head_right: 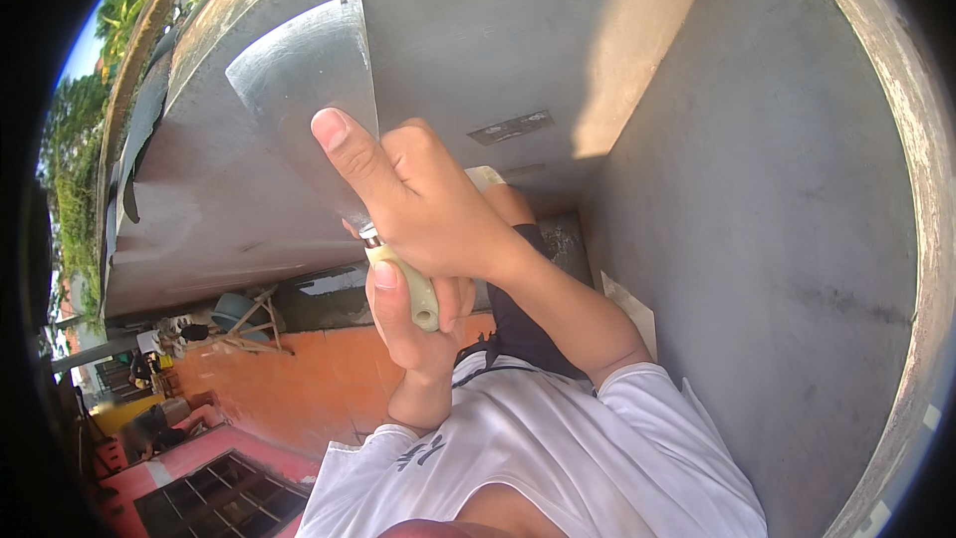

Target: The person smooths a ceiling surface using a metal trowel and a sanding block. They alternate between scraping with the trowel and rubbing the surface with the sanding block to even out the finish.

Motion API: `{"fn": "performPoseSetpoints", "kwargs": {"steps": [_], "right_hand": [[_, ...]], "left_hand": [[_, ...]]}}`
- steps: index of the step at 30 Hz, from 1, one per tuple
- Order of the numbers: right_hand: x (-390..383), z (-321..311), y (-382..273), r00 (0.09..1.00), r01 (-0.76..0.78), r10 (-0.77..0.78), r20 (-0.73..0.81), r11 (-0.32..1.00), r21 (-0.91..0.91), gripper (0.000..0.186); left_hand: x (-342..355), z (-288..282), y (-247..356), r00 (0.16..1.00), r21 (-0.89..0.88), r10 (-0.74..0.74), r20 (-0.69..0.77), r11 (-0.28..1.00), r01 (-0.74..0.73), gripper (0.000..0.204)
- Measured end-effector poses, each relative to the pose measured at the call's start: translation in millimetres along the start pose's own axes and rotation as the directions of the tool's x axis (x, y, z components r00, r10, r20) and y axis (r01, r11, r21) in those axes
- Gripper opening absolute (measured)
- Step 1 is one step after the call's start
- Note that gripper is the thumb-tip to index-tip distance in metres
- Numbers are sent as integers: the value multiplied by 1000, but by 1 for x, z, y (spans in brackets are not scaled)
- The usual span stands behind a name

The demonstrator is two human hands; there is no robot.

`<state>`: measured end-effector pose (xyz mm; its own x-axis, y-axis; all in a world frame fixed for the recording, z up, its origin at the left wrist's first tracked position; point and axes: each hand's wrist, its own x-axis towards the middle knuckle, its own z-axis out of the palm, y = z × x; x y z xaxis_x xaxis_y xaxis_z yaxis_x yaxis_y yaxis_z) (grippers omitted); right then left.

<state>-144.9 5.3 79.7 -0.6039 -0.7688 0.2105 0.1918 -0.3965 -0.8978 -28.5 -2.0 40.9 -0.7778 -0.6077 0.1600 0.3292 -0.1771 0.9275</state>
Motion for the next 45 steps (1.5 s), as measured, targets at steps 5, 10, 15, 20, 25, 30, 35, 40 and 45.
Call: {"fn": "performPoseSetpoints", "kwargs": {"steps": [5, 10, 15, 20, 25, 30, 35, 40, 45], "right_hand": [[-12, -6, 0, 994, -105, 104, -23, 994, -40, 74], [-8, -16, 15, 994, -113, 110, -28, 984, -138, 76], [-11, -15, 18, 992, -115, 106, -66, 980, -160, 75], [-5, -13, 13, 997, -37, 25, -73, 985, -166, 73], [-10, -10, 18, 992, -30, 16, -122, 993, -116, 72], [-8, -22, 11, 995, -86, 70, -78, 970, -228, 71], [2, -23, -10, 999, -49, 52, 0, 955, -292, 72], [-3, -22, -3, 999, -23, 15, -38, 971, -237, 70], [4, -16, -18, 1000, 13, -17, -21, 980, -199, 72]], "left_hand": [[-12, 6, -8, 999, -62, -36, 16, 997, 37, 49], [-7, 5, -22, 999, -145, -32, 12, 989, 33, 48], [-7, 0, -24, 997, -171, -52, 50, 983, 60, 47], [2, 2, -25, 998, -227, -24, 61, 973, 37, 48], [-2, -2, -29, 995, -190, -68, 79, 978, 82, 53], [1, 7, -34, 996, -221, -63, 59, 973, 74, 56], [14, 8, -32, 995, -267, -14, 95, 963, 39, 63], [7, 14, -37, 999, -221, -12, 46, 975, 22, 56], [16, 16, -20, 997, -243, 3, 80, 970, 17, 51]]}}
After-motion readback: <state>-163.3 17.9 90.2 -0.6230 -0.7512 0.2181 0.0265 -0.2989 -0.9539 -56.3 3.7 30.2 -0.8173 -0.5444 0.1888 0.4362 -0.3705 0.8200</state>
